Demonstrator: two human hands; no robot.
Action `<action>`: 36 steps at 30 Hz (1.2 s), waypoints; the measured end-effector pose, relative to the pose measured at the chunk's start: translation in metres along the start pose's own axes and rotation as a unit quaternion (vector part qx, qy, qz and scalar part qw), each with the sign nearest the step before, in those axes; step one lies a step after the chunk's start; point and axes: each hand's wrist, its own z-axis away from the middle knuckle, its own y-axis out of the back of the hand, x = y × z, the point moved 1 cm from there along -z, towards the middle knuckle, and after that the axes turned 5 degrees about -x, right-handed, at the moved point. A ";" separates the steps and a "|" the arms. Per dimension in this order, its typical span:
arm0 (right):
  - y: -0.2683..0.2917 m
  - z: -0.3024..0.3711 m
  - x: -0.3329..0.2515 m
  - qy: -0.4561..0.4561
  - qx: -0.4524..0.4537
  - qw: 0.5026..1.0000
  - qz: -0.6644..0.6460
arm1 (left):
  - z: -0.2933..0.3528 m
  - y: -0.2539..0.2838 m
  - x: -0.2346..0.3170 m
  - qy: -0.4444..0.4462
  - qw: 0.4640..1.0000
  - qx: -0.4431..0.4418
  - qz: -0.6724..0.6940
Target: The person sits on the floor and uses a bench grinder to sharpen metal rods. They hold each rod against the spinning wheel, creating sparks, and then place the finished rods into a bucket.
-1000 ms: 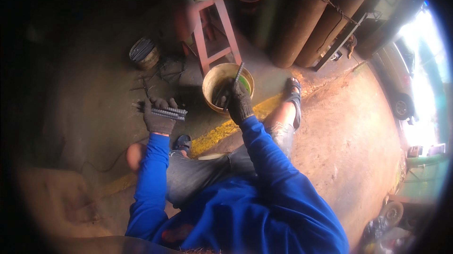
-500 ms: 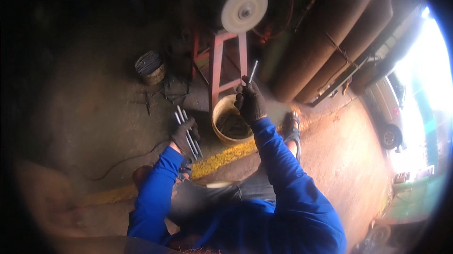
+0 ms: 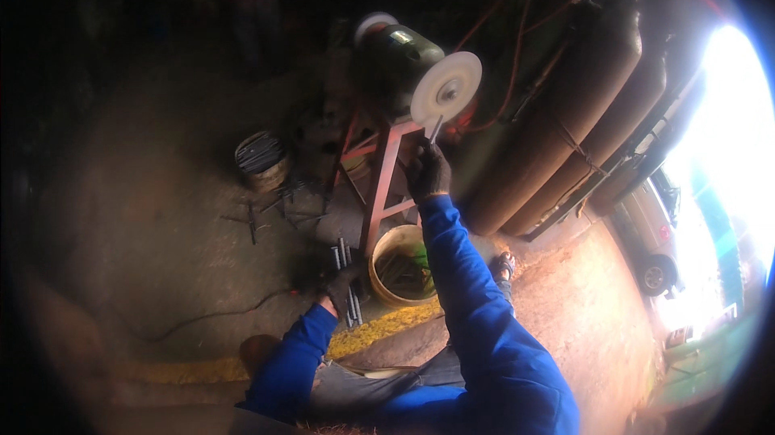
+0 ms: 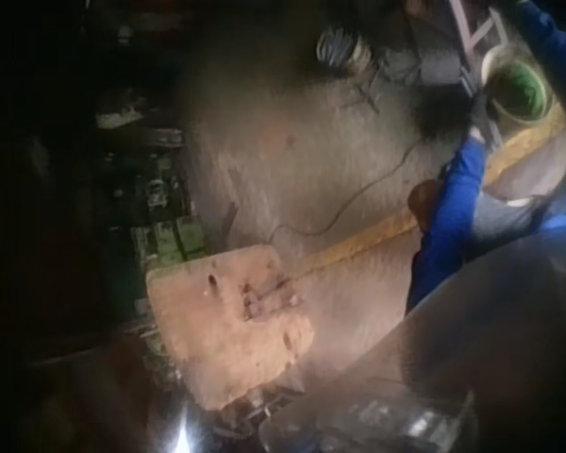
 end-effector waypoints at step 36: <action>-0.011 -0.032 0.043 0.062 -0.136 0.956 0.252 | 0.011 -0.010 -0.011 0.051 0.997 0.002 0.052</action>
